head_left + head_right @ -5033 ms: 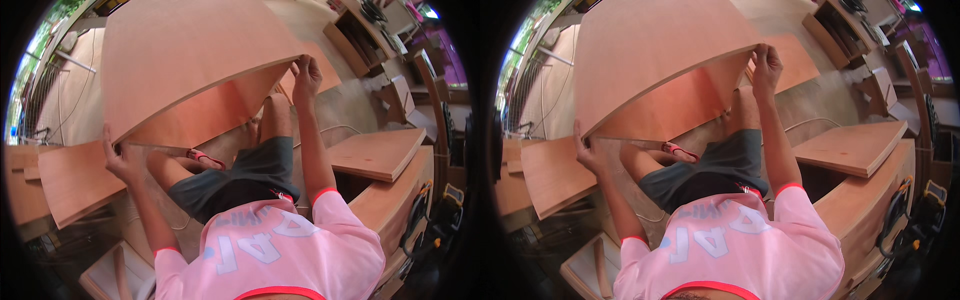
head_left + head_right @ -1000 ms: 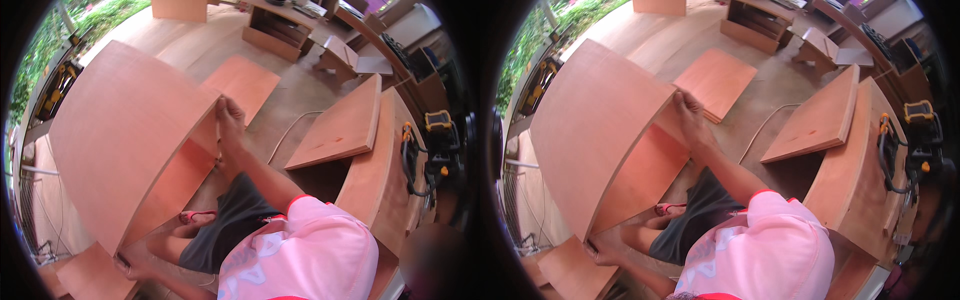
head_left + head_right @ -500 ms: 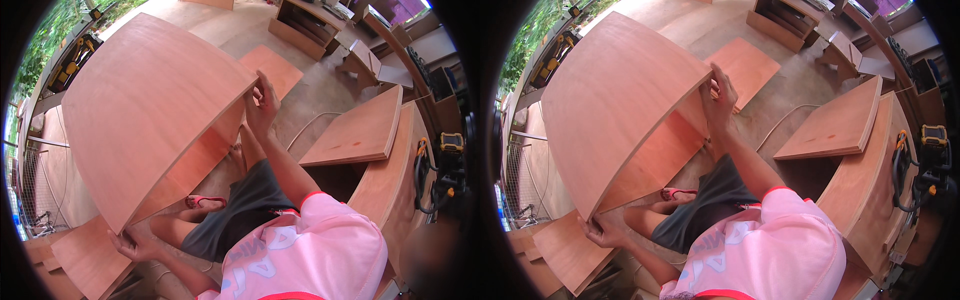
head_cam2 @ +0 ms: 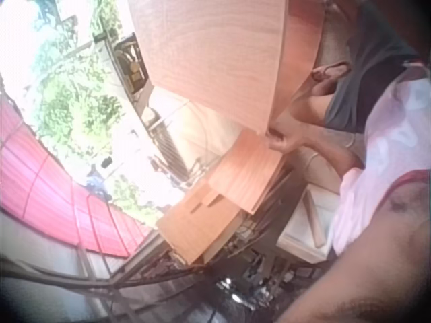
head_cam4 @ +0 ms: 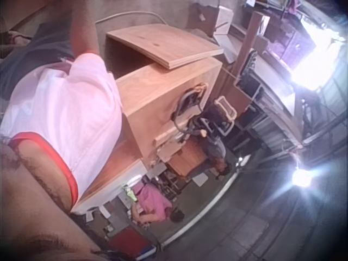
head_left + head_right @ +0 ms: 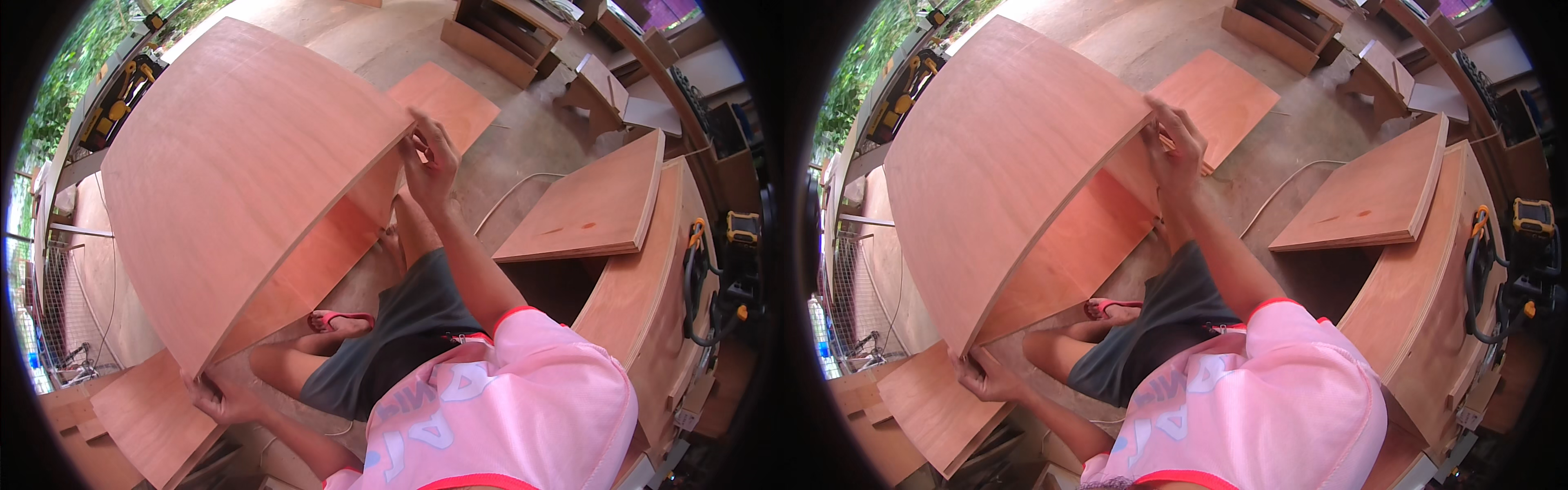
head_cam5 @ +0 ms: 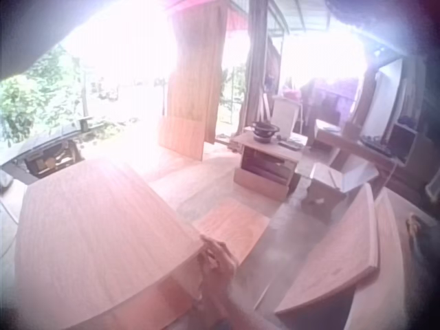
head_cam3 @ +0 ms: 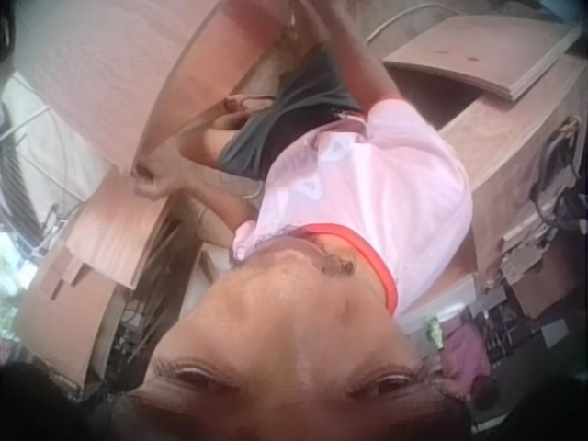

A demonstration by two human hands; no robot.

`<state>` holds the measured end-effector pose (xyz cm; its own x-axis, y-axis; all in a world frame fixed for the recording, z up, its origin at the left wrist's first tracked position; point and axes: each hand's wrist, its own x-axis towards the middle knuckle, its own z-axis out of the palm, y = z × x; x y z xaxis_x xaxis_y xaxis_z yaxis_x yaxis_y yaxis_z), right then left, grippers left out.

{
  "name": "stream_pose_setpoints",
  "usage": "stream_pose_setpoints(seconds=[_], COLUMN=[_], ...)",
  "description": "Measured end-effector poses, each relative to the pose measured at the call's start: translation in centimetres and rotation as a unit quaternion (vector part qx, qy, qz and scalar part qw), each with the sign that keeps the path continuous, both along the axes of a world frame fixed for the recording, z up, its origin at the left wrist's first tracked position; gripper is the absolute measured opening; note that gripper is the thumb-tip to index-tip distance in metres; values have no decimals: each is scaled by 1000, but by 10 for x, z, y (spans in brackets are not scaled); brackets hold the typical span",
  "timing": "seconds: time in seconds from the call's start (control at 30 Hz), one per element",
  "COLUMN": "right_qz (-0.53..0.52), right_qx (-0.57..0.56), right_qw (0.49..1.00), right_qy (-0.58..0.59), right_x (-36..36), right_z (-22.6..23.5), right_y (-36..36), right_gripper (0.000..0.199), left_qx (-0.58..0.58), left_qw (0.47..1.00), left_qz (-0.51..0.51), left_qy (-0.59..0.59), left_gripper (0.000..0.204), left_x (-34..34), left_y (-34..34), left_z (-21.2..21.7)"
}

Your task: The person sits on the floor and repeatedly aligns and stacks several large pinkish wooden panels. They lift, rotate, and place the panels into a small pile, then stand and walk to a workbench to retrieve a small item from a drawer.

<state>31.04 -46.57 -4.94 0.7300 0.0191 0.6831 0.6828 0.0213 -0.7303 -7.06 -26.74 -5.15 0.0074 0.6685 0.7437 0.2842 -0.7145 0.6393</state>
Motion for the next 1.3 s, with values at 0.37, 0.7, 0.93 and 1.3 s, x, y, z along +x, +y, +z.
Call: stream_pose_setpoints(seconds=[0.37,0.7,0.93,1.3], right_qz=[175,225,212,176], right_qx=[77,121,123,144], right_qw=[978,958,961,955], right_qy=[88,133,126,188], right_x=[23,29,31,21], right_z=[-13,-19,-23,-14], right_y=[-20,-18,-16,-13], right_gripper=[24,20,22,32], left_qx=[-1,-63,-54,-116], left_qw=[993,997,998,993], left_qz=[-13,-32,-9,-1], left_qy=[113,-16,-23,-12], left_gripper=[31,24,21,23], left_x=[-32,-26,-17,-14], left_y=[8,12,10,-5], left_z=[0,-4,2,19])
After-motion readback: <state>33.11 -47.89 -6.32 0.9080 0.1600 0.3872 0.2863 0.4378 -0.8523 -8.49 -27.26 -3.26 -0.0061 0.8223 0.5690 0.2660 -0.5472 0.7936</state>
